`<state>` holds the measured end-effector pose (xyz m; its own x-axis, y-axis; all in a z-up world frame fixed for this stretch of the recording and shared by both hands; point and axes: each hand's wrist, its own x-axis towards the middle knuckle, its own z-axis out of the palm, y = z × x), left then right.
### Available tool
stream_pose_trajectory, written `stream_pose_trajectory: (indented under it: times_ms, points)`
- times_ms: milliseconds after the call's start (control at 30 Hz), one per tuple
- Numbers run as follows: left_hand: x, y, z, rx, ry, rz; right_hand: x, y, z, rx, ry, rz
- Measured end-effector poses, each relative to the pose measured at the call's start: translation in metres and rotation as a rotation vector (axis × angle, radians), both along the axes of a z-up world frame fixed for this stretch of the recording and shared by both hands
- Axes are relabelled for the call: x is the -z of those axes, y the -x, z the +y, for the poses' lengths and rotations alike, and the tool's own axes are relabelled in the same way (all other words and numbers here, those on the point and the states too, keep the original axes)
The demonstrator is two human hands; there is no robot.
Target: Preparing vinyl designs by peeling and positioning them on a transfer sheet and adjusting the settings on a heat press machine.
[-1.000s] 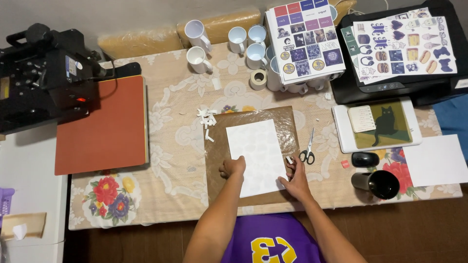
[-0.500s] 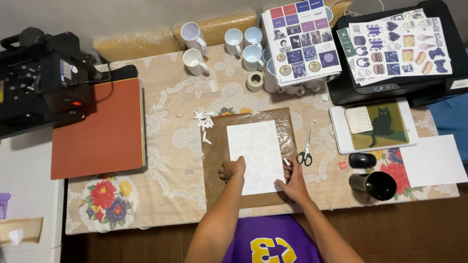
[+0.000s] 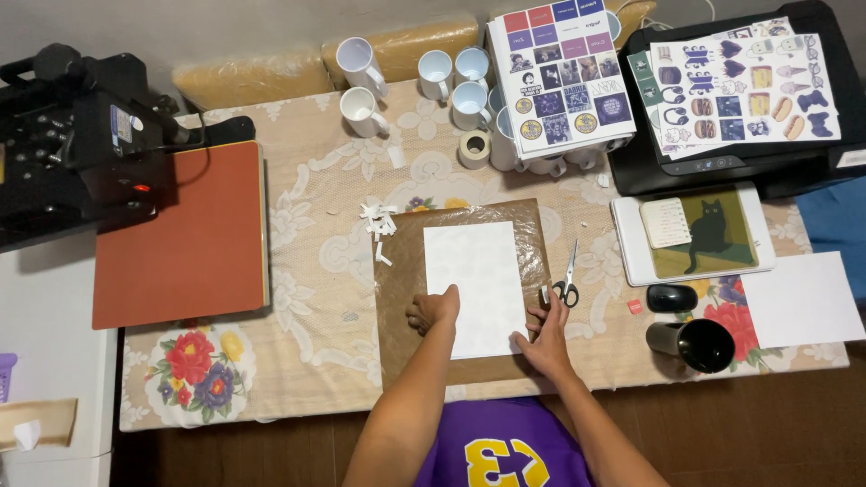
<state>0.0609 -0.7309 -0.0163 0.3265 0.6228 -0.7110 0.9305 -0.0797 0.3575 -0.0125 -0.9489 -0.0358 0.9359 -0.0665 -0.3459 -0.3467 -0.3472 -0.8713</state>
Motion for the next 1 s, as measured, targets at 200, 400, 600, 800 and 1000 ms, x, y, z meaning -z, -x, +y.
stream_pose_trajectory:
  times_ms: [200, 400, 600, 800, 1000]
  points:
    - [-0.01, 0.002, -0.001, -0.003, 0.028, -0.029, 0.0, 0.001, 0.001, -0.017, 0.056, -0.008]
    - [0.003, 0.001, -0.003, 0.022, 0.043, -0.025, -0.002, 0.003, 0.003, -0.047, 0.131, -0.018]
    - [0.003, -0.001, -0.001, 0.057, 0.093, -0.052, -0.004, 0.006, 0.006, -0.034, 0.161, -0.039]
    - [-0.012, -0.004, 0.01, 0.086, 0.158, -0.156, -0.003, 0.006, 0.007, -0.004, 0.161, -0.06]
    - [0.062, -0.025, 0.053, 0.368, 0.279, -0.304, -0.016, 0.003, 0.015, -0.001, 0.213, 0.006]
